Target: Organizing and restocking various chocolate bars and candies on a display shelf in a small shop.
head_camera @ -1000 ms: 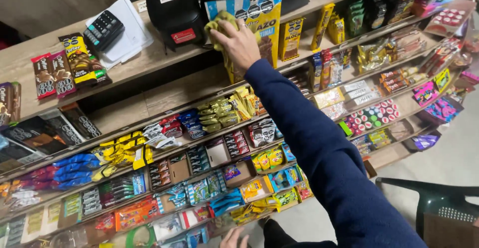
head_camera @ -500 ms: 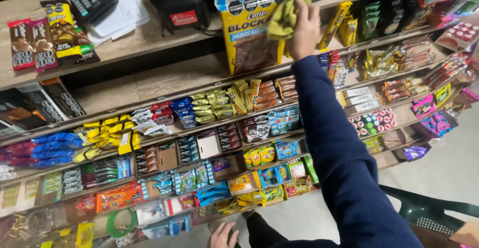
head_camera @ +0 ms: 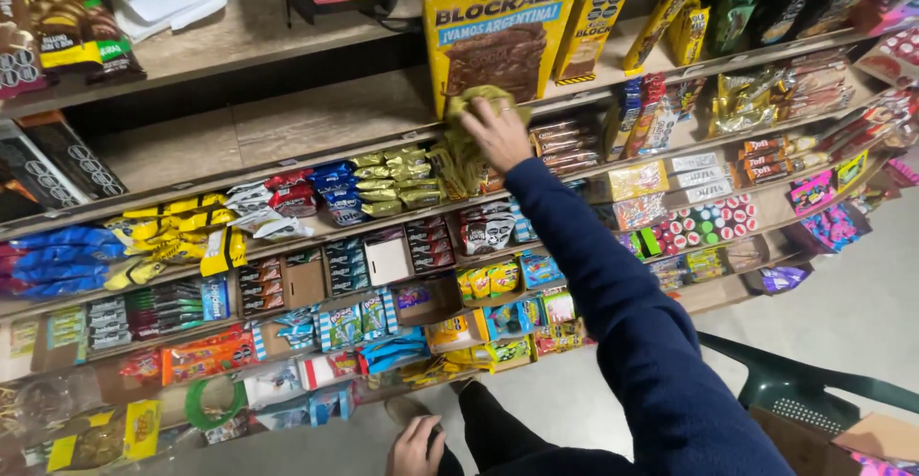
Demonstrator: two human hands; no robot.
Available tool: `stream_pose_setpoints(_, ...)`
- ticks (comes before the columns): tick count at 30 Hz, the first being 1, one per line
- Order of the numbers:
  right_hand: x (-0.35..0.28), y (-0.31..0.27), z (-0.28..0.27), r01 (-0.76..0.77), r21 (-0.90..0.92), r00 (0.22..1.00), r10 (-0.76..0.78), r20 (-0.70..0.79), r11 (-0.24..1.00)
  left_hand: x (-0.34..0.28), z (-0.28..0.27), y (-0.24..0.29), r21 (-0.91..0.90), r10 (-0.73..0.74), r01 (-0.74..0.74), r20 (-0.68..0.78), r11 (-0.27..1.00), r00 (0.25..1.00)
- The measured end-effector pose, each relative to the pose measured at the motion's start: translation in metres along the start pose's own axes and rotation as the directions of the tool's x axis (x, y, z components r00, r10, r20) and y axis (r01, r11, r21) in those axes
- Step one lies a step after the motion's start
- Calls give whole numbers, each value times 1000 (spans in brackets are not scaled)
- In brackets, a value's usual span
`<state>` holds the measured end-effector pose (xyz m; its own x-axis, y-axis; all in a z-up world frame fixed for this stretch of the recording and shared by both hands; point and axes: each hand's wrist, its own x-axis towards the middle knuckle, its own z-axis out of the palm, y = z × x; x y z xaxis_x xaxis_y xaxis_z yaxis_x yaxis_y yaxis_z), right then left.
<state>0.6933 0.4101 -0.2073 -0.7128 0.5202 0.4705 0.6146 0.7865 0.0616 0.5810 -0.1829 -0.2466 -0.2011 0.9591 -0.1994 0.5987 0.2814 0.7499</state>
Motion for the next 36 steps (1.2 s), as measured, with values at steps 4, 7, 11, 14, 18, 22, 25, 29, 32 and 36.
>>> stream_pose_setpoints(4, -31, 33, -19, -276, 36, 960, 273, 67, 961, 5, -7, 18, 23, -24, 24, 29, 999, 999)
stream_pose_setpoints(7, -25, 17, -50, -422, 117, 907, 420, 44, 899, 7, -12, 33, 22, -46, 45, 39, 999, 998)
stream_pose_setpoints(11, -21, -7, -41, -421, 209, 902, 432, -6, 882, 12, -19, 41, 23, 6, -7, 26, 1000, 1000)
stream_pose_setpoints(14, -20, -31, -54, -410, 301, 910, 410, 66, 861, 19, -31, 58, 20, -34, 34, 24, 999, 999)
stream_pose_setpoints(18, -51, -73, -95, -382, 448, 915, 400, 58, 809, 22, -39, 63, 12, -37, 36, 16, 999, 999)
stream_pose_setpoints(22, -113, -127, -122, -437, 667, 879, 444, 174, 604, 46, -45, 53, -5, 36, -36, 50, 999, 998)
stream_pose_setpoints(25, -177, -178, -132, -532, 693, 826, 477, 299, 486, 80, -57, 52, -25, 123, -122, 43, 992, 991)
stream_pose_setpoints(29, -257, -248, -147, -670, 664, 725, 487, 488, 333, 111, -58, 50, -30, 188, -187, 59, 982, 980)
stream_pose_setpoints(32, -288, -284, -167, -724, 676, 646, 478, 595, 137, 117, -50, 55, -54, 230, -226, 100, 973, 968)
stream_pose_setpoints(36, -314, -312, -163, -730, 679, 575, 465, 674, -81, 106, -43, 64, -87, 260, -248, 186, 965, 948)
